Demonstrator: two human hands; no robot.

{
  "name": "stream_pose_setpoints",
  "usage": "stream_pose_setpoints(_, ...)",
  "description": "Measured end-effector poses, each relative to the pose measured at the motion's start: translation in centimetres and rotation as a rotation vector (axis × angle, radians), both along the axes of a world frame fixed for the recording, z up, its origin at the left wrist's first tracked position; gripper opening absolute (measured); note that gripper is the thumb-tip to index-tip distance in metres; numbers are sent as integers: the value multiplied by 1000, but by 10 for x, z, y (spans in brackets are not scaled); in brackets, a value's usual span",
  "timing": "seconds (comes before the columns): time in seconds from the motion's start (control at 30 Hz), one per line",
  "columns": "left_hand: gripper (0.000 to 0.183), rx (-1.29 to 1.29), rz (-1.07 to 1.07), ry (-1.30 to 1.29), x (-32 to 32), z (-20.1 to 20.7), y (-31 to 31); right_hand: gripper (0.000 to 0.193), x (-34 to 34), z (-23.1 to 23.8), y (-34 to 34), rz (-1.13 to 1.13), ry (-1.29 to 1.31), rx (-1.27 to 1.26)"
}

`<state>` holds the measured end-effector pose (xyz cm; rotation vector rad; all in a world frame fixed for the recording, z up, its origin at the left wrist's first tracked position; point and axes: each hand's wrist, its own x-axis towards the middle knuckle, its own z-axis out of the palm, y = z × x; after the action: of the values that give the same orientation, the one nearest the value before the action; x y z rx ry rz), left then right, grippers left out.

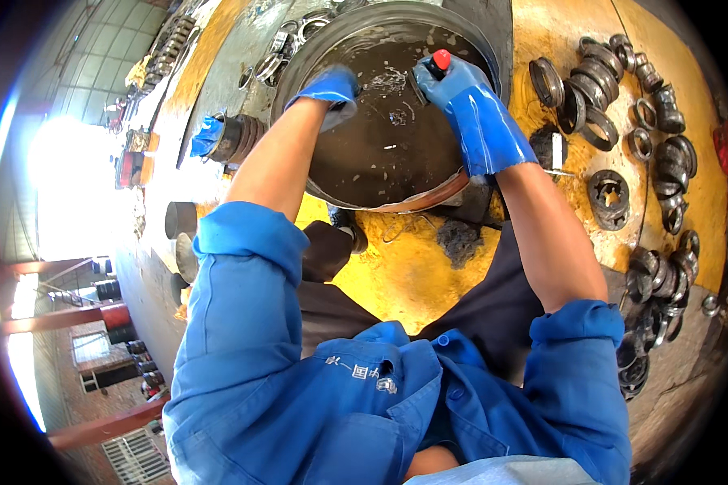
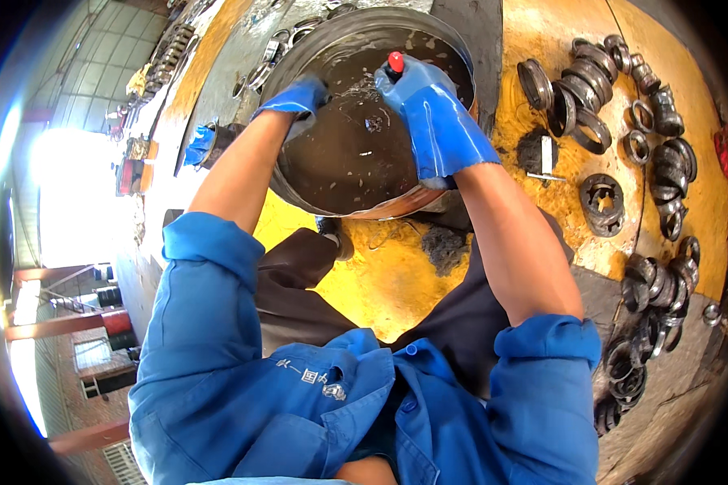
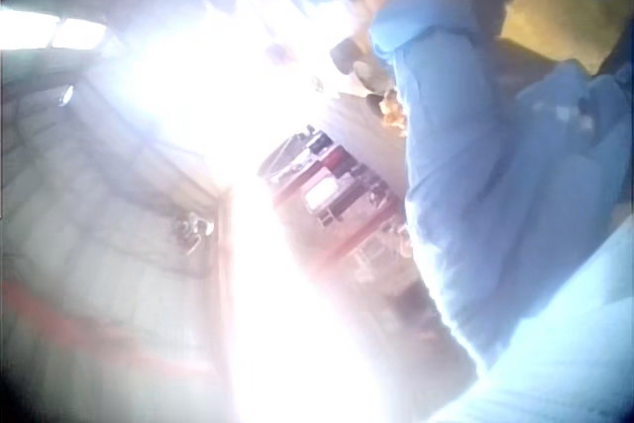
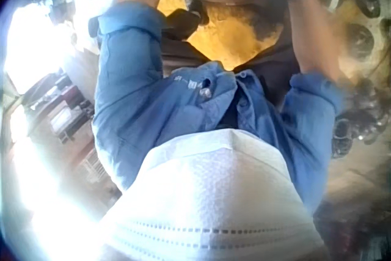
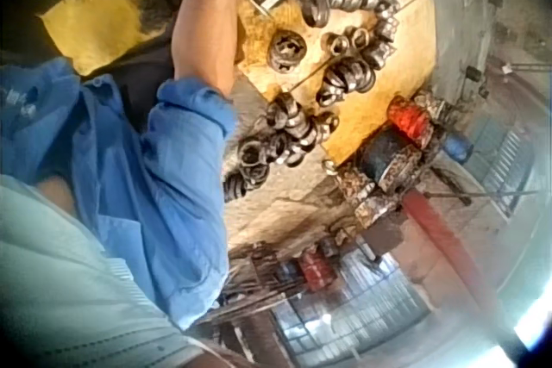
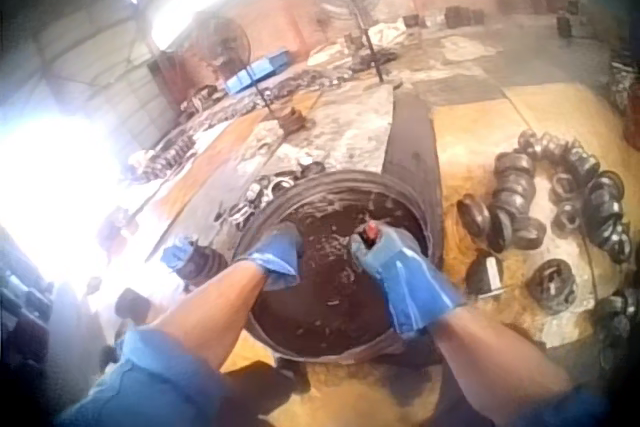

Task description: The person cleans a metal part using a brush and a cleaning solution in a drum. They dip the part into the liquid, scrub it with the brush, and then place it aside.

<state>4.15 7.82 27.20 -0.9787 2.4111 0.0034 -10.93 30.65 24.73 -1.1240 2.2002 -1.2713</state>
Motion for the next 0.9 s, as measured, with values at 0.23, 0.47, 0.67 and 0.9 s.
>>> stream_pose_setpoints(0.23,70,146,582,-144,-20,-55,-7,38,-13,7,5,-7,-9,79)
stream_pose_setpoints(0.47,59,222,194,-173,-22,-111,-21,35,-9,12,6,-4,39,71)
stream_pose_setpoints(0.67,47,97,112,-216,-54,-105,18,30,-12,4,5,3,38,88)
stream_pose_setpoints(0.9,42,147,-63,-180,-31,-191,-29,31,-12,4,3,-4,49,110)
